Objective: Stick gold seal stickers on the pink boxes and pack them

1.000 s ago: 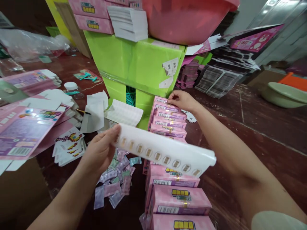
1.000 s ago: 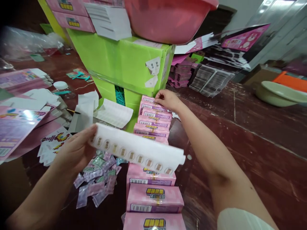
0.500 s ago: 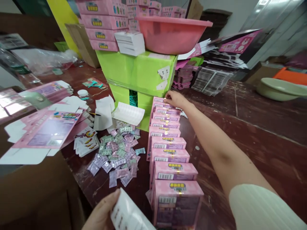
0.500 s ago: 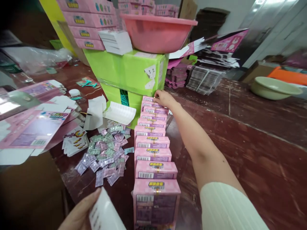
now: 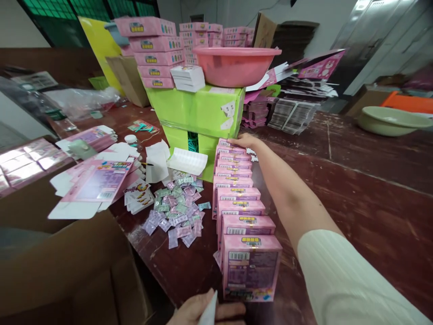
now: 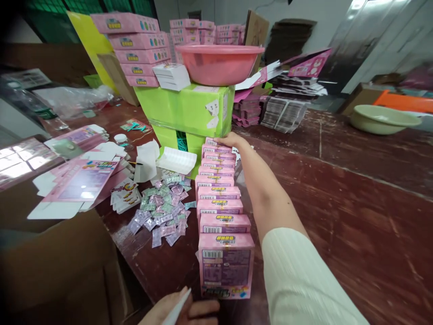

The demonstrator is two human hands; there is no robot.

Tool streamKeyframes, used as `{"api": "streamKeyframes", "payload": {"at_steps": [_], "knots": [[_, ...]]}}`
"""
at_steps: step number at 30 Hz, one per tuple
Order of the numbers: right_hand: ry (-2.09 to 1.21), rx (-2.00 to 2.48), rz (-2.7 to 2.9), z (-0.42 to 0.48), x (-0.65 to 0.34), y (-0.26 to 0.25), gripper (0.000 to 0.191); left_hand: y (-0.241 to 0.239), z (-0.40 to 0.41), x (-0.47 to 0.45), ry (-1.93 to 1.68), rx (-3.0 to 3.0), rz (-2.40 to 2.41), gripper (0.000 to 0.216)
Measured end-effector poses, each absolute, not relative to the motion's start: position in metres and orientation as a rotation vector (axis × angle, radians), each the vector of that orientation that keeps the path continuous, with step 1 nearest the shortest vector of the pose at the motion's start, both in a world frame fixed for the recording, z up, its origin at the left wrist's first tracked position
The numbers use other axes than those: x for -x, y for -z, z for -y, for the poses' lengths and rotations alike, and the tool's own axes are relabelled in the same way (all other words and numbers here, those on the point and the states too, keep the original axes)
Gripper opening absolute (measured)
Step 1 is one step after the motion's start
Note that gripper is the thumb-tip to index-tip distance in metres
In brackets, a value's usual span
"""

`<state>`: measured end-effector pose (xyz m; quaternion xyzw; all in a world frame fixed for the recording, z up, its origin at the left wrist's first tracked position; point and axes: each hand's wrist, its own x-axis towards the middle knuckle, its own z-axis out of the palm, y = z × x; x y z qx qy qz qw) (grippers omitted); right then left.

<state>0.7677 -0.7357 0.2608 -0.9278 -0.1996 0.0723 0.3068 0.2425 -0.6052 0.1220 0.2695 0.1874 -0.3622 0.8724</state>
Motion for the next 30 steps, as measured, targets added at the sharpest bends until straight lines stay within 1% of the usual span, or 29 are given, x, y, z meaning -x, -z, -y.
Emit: {"api": "streamKeyframes", "payload": {"at_steps": [2,4,9,12,14,16,19,21,23,25,27,30], "knots": [[-0.206,2.432,0.498,0.740,-0.760,-0.261,0.056,-0.125,0.613,-0.249,0.701,-0.431,-0.288,0.017],[-0.240,2.402,0.515,0.745,-0.749,-0.263,0.059,-0.126,0.618,-0.255,0.622,-0.360,-0.239,0.009],[-0.363,2.298,0.688,0.751,-0.704,-0.267,0.055,-0.140,0.614,-0.260,0.417,-0.302,-0.302,0.015],[-0.283,2.247,0.697,0.771,-0.671,-0.271,0.054,-0.155,0.609,-0.255,0.437,-0.295,-0.316,0.013],[-0.175,2.227,0.635,0.807,-0.650,-0.274,0.055,-0.165,0.606,-0.249,0.456,-0.312,-0.340,0.012],[-0.071,2.173,0.531,0.865,-0.627,-0.275,0.056,-0.171,0.601,-0.244,0.443,-0.339,-0.358,0.014],[0.017,1.914,0.286,0.971,-0.581,-0.266,0.064,-0.168,0.590,-0.250,0.471,-0.370,-0.332,0.021],[-0.005,1.707,0.071,1.035,-0.538,-0.249,0.070,-0.156,0.586,-0.260,0.492,-0.368,-0.295,0.028],[-0.081,1.600,-0.144,1.082,-0.493,-0.226,0.072,-0.140,0.589,-0.270,0.504,-0.367,-0.264,0.034],[-0.166,1.577,-0.292,1.109,-0.454,-0.200,0.066,-0.127,0.596,-0.274,0.538,-0.398,-0.266,0.035],[-0.220,1.584,-0.351,1.121,-0.427,-0.180,0.053,-0.115,0.608,-0.273,0.582,-0.443,-0.295,0.032],[-0.284,1.588,-0.344,1.124,-0.408,-0.168,0.036,-0.102,0.629,-0.266,0.556,-0.501,-0.389,0.025]]}}
